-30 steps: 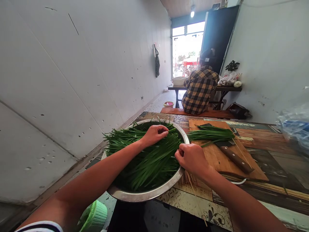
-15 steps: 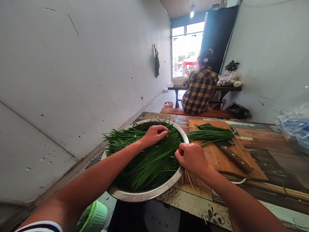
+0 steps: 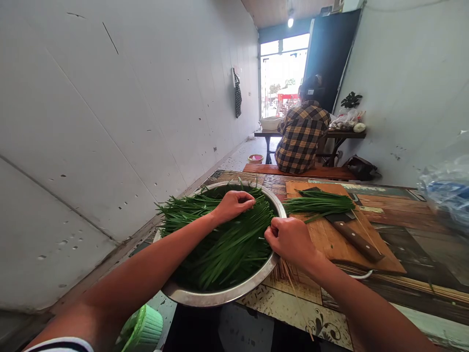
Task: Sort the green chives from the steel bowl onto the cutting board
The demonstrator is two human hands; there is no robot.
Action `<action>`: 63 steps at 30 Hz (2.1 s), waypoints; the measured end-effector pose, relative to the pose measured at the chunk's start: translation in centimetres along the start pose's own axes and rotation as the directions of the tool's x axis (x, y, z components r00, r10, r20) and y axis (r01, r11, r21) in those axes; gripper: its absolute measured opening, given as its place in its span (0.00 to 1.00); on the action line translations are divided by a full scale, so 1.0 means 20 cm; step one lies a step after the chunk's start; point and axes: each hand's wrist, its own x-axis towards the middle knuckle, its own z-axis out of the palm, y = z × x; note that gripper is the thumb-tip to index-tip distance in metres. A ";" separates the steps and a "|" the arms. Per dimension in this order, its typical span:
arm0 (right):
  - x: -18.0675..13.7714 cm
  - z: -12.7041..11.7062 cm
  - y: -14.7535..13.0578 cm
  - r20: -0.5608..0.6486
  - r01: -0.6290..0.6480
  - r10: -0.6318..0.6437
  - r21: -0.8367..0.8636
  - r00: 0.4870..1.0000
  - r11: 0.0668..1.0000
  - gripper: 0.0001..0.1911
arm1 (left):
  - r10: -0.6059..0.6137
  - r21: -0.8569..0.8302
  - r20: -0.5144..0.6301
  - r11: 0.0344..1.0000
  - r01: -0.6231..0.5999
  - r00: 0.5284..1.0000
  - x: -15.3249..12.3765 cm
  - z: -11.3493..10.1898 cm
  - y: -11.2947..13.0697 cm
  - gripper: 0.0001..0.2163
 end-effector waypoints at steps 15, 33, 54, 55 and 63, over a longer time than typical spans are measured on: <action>0.00 0.00 0.00 0.027 -0.013 0.013 -0.001 1.000 1.000 0.14 | 0.059 0.088 -0.036 0.995 -0.056 0.998 0.01 0.02 -0.02 0.10; 0.02 0.00 0.01 -0.016 0.008 -0.008 -0.004 1.000 1.000 0.16 | 0.094 0.002 -0.084 0.996 -0.094 0.992 -0.01 0.01 -0.02 0.10; 0.01 0.01 0.01 -0.064 0.025 -0.024 0.022 0.998 0.999 0.17 | -0.044 -0.061 -0.089 0.997 0.038 0.995 0.00 0.00 -0.02 0.11; 0.01 0.01 0.01 -0.063 0.025 -0.023 0.022 0.998 0.999 0.17 | -0.046 -0.055 -0.087 0.998 0.041 0.995 0.00 0.00 -0.02 0.11; 0.01 0.01 0.01 -0.070 0.031 -0.030 0.023 0.997 0.999 0.16 | -0.060 -0.095 -0.056 0.994 0.055 0.997 -0.01 0.00 -0.01 0.12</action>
